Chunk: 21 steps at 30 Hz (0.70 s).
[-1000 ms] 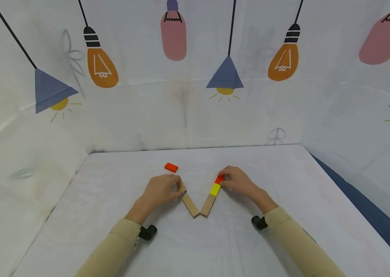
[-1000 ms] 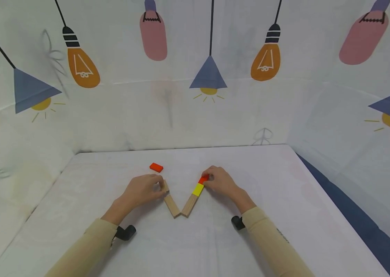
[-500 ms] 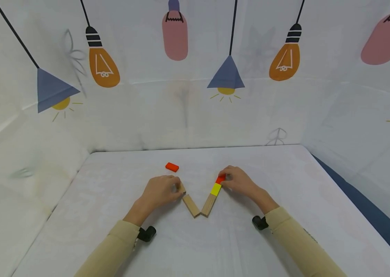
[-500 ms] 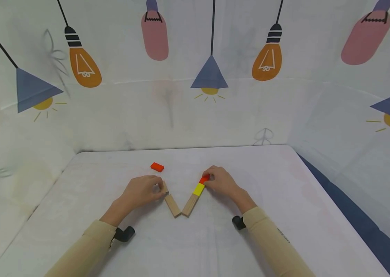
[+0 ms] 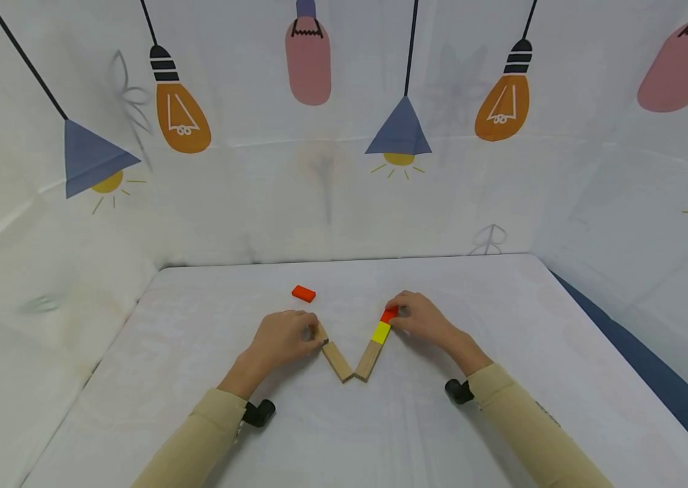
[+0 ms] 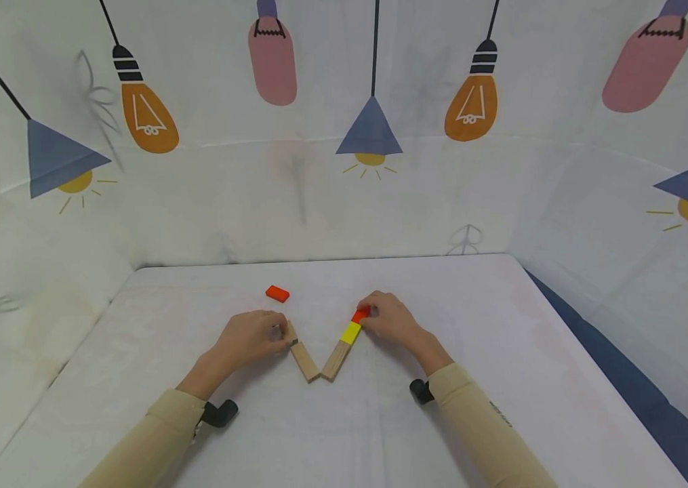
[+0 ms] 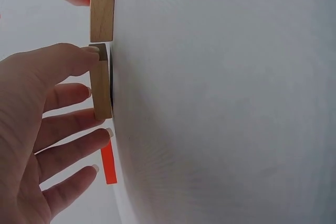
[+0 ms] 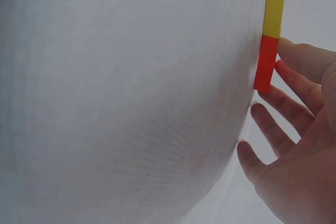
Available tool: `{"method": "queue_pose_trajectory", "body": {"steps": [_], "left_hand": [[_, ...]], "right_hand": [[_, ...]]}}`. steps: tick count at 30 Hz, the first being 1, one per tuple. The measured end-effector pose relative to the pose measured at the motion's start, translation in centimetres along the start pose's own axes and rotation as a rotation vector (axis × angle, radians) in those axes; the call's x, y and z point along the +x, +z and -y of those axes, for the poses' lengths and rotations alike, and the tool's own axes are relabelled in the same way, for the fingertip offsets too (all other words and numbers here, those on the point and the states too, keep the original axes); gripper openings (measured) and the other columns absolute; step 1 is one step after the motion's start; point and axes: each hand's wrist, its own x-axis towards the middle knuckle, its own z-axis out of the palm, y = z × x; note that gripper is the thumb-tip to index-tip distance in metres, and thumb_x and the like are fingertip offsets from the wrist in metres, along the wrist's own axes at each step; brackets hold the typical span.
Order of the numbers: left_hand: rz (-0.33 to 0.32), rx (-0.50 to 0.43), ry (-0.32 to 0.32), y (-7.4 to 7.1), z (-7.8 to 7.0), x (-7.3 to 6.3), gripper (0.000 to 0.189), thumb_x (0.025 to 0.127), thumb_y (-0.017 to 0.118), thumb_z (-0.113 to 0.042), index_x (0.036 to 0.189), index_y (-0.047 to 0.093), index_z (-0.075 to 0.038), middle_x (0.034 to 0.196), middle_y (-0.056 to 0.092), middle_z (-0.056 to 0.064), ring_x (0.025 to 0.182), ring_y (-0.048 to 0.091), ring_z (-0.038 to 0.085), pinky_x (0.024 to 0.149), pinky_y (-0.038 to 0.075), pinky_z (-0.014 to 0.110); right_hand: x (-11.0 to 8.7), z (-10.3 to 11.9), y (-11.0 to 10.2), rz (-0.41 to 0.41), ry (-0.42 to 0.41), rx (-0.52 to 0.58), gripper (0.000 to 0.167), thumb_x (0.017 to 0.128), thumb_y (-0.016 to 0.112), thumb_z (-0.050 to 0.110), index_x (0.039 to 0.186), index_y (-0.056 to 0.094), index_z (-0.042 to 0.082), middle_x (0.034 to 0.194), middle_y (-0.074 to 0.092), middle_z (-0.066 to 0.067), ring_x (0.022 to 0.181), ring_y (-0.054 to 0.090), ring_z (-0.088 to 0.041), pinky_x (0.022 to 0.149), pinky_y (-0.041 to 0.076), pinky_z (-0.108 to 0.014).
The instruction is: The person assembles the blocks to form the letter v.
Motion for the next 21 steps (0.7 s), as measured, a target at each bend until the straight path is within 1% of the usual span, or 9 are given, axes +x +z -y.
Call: {"method": "queue_pose_trajectory", "body": {"steps": [5,11,21], "left_hand": [[-0.007,0.013,0.001,0.18,0.13,0.0,0.016,0.083,0.076,-0.039,0.086,0.068,-0.026,0.079,0.067,-0.014,0.062,0.045,0.003,0.06,0.04,0.022],[-0.005,0.035,-0.006,0.07,0.08,0.04,0.016,0.083,0.076,-0.039,0.085,0.068,-0.026,0.078,0.066,-0.014,0.061,0.045,0.004,0.06,0.04,0.023],[0.008,0.033,-0.017,-0.13,-0.13,0.07,0.018,0.083,0.078,-0.041,0.085,0.067,-0.026,0.078,0.066,-0.012,0.062,0.046,0.005,0.06,0.04,0.024]], "right_hand": [[0.05,-0.07,0.02,0.004,0.009,0.0,0.025,0.089,0.069,0.014,0.114,0.07,0.011,0.116,0.067,-0.004,0.108,0.057,-0.025,0.1,0.046,-0.048],[0.17,-0.11,0.01,0.005,-0.001,0.002,0.025,0.089,0.069,0.014,0.113,0.071,0.011,0.115,0.067,-0.004,0.108,0.057,-0.025,0.1,0.047,-0.047],[0.14,-0.08,0.07,0.0,-0.003,0.004,0.025,0.088,0.071,0.014,0.113,0.071,0.011,0.115,0.067,-0.004,0.107,0.057,-0.025,0.1,0.046,-0.047]]}}
